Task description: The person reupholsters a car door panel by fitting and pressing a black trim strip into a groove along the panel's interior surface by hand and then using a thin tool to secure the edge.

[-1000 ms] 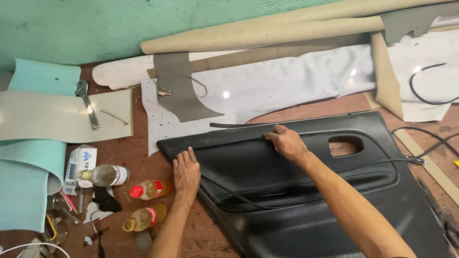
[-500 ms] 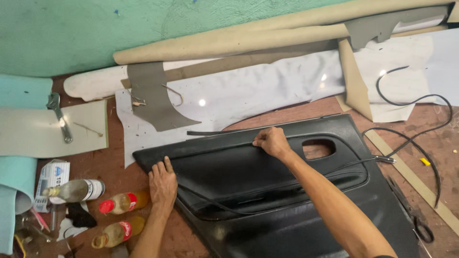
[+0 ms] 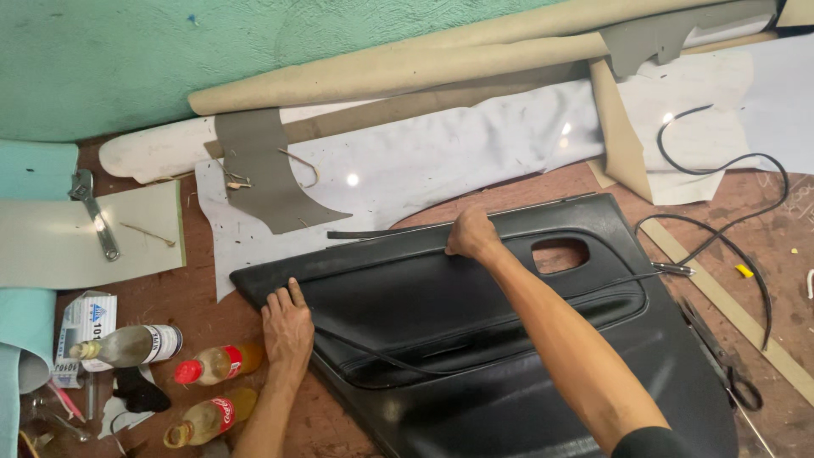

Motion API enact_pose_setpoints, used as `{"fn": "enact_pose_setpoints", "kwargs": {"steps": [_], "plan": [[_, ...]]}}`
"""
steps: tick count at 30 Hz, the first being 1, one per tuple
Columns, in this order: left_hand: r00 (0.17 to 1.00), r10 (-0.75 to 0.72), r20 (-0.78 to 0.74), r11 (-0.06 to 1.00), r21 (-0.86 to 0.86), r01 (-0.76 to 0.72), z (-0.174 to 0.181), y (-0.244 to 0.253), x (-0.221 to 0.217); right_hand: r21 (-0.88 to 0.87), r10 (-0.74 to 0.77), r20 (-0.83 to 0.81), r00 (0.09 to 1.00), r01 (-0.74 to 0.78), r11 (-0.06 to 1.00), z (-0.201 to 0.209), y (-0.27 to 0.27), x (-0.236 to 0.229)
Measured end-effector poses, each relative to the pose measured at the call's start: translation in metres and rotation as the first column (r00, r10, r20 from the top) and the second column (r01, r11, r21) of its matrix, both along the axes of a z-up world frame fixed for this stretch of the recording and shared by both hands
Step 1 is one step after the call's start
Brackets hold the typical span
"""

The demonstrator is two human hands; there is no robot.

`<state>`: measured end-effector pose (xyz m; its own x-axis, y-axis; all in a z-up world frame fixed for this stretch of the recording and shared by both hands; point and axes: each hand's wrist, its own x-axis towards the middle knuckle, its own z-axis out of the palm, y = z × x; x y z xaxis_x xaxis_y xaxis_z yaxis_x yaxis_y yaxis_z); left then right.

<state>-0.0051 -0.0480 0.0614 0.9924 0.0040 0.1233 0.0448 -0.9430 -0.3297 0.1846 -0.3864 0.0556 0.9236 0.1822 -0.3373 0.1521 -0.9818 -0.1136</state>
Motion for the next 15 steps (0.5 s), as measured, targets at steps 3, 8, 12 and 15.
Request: {"fn": "enact_pose_setpoints", "kwargs": {"steps": [3,8,12,15], "plan": [[1.000,0.005,0.015,1.000,0.002,-0.005,0.000,0.001,0.001,0.080,-0.086,0.019,0.996,0.084,0.993,-0.001,0.001,0.005],[1.000,0.013,0.019,1.000,0.017,-0.013,0.000,0.000,0.003,0.497,-0.020,0.041,0.999,-0.003,0.867,0.013,-0.022,-0.036],[0.997,-0.010,0.070,1.000,0.021,0.008,-0.002,0.003,0.000,0.302,0.337,0.510,0.792,-0.532,0.791,0.019,-0.036,-0.055],[0.999,0.007,0.032,0.999,0.032,-0.008,-0.003,0.002,0.001,0.168,0.431,0.580,0.691,-0.619,0.767,0.016,-0.040,-0.063]]}}
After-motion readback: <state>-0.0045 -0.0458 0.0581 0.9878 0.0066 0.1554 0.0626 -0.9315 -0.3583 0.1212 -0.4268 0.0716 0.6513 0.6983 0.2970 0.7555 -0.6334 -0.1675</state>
